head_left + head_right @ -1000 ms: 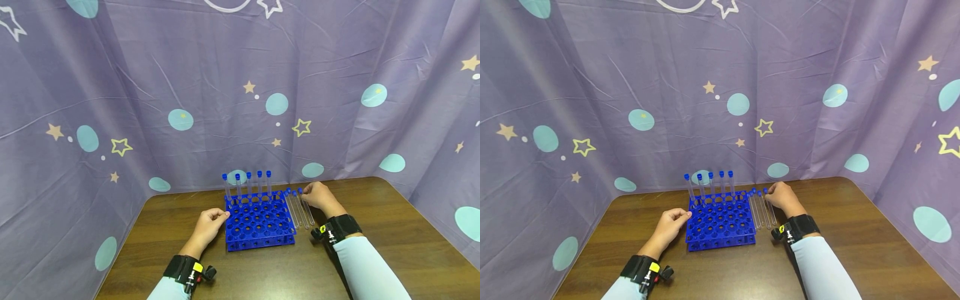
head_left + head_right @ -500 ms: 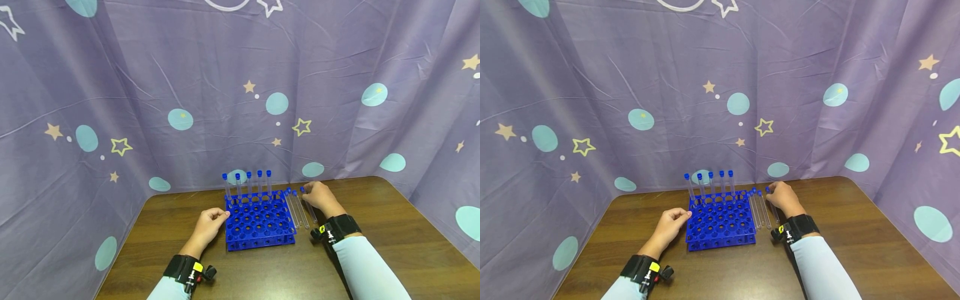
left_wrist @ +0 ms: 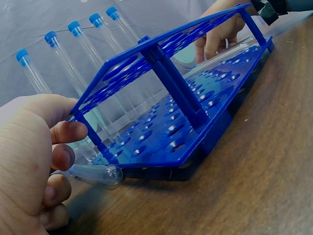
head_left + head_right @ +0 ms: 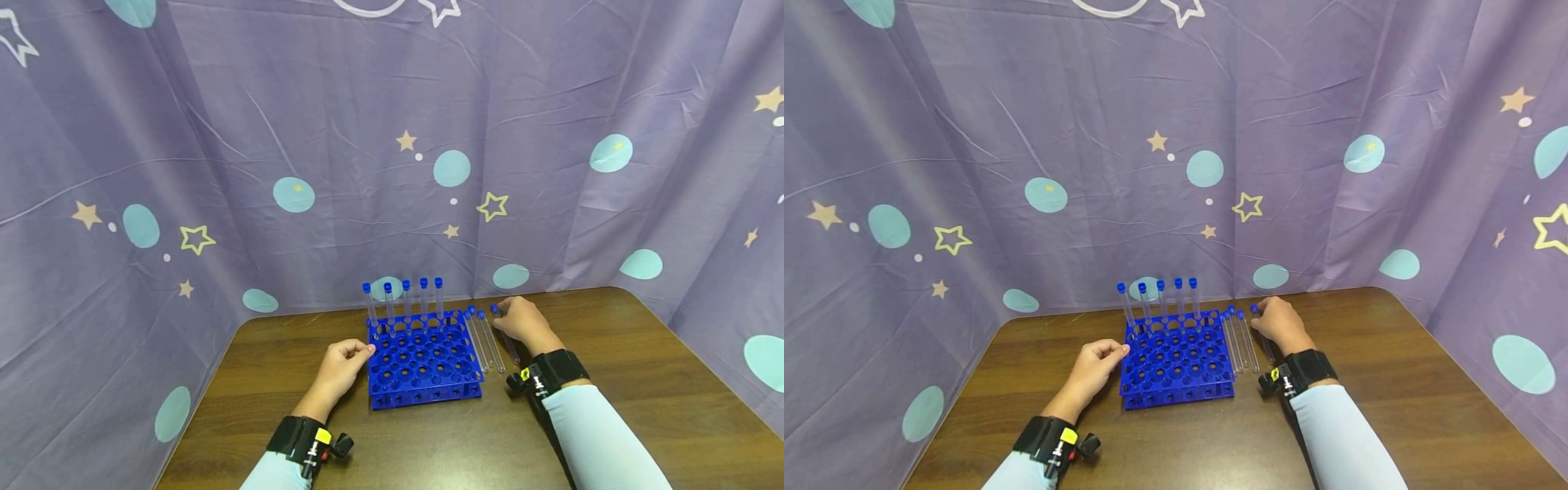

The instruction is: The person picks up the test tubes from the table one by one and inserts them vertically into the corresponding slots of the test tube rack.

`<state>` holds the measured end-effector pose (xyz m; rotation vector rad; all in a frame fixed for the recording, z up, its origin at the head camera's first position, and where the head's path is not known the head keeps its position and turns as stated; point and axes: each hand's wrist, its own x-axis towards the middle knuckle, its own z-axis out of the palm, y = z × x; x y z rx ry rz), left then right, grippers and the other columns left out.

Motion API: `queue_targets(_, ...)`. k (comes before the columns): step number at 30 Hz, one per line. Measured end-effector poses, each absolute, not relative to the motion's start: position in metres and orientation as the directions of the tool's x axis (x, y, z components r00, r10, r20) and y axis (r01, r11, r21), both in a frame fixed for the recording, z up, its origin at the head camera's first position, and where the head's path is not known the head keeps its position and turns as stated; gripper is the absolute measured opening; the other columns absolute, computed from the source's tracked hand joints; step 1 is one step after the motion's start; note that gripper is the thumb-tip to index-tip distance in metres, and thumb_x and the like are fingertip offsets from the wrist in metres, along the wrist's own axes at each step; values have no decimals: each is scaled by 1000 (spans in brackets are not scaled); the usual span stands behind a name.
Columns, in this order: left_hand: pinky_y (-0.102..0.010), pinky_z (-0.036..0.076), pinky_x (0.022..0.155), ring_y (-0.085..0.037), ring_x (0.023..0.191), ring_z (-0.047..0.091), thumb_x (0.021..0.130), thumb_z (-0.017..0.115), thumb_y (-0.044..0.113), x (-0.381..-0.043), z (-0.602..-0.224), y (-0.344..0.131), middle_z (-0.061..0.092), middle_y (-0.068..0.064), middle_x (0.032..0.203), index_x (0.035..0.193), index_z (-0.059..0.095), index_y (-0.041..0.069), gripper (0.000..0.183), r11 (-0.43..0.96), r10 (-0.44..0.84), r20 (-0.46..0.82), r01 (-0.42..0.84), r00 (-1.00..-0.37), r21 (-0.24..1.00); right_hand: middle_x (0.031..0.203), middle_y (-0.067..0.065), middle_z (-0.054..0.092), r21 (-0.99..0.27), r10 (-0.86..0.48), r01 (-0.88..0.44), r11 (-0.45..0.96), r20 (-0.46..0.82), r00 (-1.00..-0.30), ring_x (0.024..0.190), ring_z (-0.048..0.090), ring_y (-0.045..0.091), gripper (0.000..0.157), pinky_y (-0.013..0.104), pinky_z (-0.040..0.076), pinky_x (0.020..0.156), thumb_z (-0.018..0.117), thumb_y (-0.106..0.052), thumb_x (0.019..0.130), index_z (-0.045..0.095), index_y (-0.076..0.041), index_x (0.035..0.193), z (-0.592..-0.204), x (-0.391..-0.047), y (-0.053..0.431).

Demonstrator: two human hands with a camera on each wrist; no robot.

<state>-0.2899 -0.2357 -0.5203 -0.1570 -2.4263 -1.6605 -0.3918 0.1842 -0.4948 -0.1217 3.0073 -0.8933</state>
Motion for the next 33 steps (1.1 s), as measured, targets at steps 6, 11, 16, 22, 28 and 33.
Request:
queue_targets(6, -24, 42, 68, -7, 70, 50, 105, 82, 15, -290, -520, -236, 53, 8, 70, 87, 81, 2, 22, 375, -18, 220, 198, -975, 906, 140, 30, 75, -528, -71, -69, 846, 16, -997, 128, 74, 52, 54, 66, 59, 109, 82, -24, 94, 74, 7, 138, -493, -390, 183)
queue_targets(11, -24, 43, 68, -6, 70, 51, 105, 82, 16, -289, -520, -237, 53, 10, 69, 87, 82, 3, 22, 381, -15, 219, 197, -976, 904, 130, 28, 80, -517, -69, -76, 853, 33, -997, 117, 78, 48, 50, 65, 61, 104, 84, -24, 91, 79, 5, 131, -495, -390, 183)
queue_targets(16, -24, 42, 68, -6, 69, 50, 104, 82, 14, -290, -520, -236, 53, 8, 69, 86, 81, 2, 22, 369, -16, 220, 198, -975, 908, 130, 26, 80, -536, -64, -75, 841, 39, -997, 114, 79, 45, 45, 64, 62, 101, 80, -25, 95, 80, 4, 130, -495, -391, 184)
queue_targets(22, -23, 42, 68, -6, 69, 51, 104, 82, 13, -291, -520, -236, 55, 7, 70, 86, 81, 2, 21, 361, -14, 226, 205, -974, 910, 117, 21, 81, -621, -27, -95, 778, 119, -993, 97, 77, 37, 46, 50, 62, 84, 69, -24, 100, 77, 3, 137, -483, -389, 185)
queue_targets(28, -24, 42, 67, -6, 69, 51, 105, 81, 14, -290, -518, -235, 54, 8, 70, 87, 81, 1, 22, 381, -20, 231, 206, -973, 901, 110, 17, 80, -678, 3, -164, 717, 237, -971, 89, 69, 28, 45, 41, 56, 81, 67, -21, 98, 77, 2, 136, -471, -388, 178)
queue_targets(33, -24, 42, 67, -7, 69, 51, 104, 82, 15, -290, -520, -235, 54, 9, 69, 86, 81, 2, 22, 378, -22, 223, 199, -974, 904, 110, 18, 80, -713, 24, -242, 658, 341, -940, 96, 78, 33, 44, 44, 61, 84, 70, -19, 101, 75, 2, 139, -465, -386, 172)
